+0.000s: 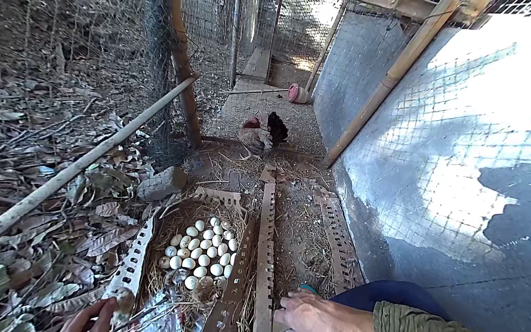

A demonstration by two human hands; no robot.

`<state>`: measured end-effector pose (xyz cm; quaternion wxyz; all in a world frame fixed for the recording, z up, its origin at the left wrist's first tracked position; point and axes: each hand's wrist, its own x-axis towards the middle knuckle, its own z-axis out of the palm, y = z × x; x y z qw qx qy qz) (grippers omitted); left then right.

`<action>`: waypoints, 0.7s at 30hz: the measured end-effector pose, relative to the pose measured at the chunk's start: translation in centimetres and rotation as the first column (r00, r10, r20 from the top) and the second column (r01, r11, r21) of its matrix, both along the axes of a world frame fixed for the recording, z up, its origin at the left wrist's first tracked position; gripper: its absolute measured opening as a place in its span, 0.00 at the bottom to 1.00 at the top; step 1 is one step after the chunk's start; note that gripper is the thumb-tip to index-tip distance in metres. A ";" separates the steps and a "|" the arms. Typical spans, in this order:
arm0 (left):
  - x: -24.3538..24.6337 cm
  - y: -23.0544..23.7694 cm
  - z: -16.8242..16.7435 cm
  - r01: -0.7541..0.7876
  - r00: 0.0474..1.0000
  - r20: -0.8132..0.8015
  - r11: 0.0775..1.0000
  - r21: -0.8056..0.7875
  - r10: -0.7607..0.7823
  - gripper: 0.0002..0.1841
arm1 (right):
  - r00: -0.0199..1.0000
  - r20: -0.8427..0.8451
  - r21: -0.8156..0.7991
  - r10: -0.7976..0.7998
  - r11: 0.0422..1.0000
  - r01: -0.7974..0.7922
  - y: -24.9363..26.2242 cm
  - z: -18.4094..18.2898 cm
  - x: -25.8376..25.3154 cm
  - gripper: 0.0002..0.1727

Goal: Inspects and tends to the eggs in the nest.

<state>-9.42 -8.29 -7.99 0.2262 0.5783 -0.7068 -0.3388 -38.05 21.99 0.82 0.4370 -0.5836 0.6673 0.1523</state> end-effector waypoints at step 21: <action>-0.4 0.2 0.1 -0.002 1.000 -0.019 1.000 0.013 0.002 0.19 | 1.000 -0.022 0.001 0.018 1.000 -0.017 0.2 0.1 -0.2 0.22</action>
